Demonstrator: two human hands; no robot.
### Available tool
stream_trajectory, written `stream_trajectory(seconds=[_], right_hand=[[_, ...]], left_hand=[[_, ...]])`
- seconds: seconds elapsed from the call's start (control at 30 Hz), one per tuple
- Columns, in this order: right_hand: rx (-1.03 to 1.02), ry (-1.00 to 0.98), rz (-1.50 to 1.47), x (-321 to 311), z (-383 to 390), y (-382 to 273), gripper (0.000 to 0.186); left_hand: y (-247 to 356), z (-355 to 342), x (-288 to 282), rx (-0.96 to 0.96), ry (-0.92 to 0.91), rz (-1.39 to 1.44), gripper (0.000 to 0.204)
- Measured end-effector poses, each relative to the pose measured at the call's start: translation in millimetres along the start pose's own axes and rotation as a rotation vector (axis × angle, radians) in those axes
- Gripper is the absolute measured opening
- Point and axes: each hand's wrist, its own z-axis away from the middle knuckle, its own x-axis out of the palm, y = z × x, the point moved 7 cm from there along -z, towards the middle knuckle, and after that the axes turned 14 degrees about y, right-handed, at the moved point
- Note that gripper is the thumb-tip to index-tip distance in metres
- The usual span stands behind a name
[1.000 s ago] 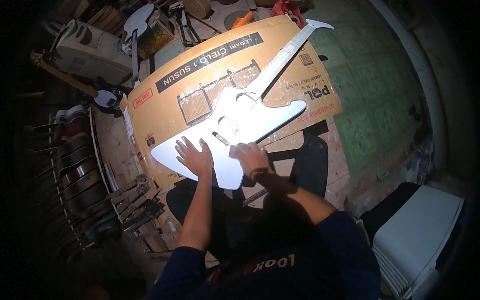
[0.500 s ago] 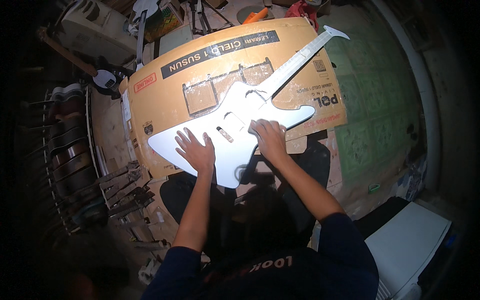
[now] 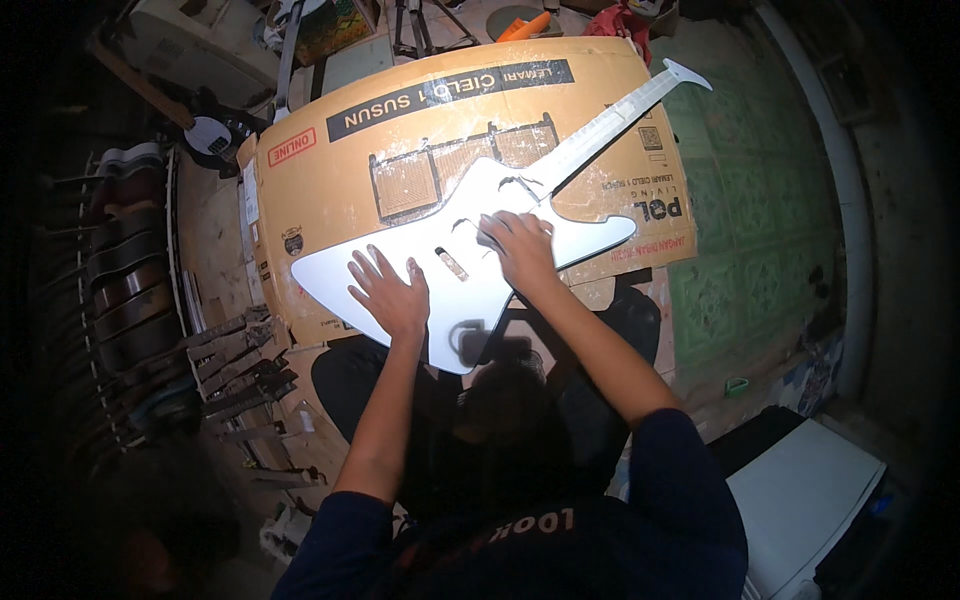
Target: The person sands the surface of a white electric guitar body using a sanding block. They work methodically across the main body and the neck, applying consistent pressure to smooth the finish. The guitar is placed on a cardboard box for support during the process.
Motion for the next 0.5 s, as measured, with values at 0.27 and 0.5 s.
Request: stream_trajectory(seconds=[0.27,0.5], right_hand=[[0.032,-0.071,-0.016,-13,21,6,0.038],[-0.009,0.047,-0.020,19,-36,-16,0.041]], left_hand=[[-4,-1,-4,-0.009,0.007,0.018,0.075],[2,-2,-4,0.008,0.012,0.034,0.077]])
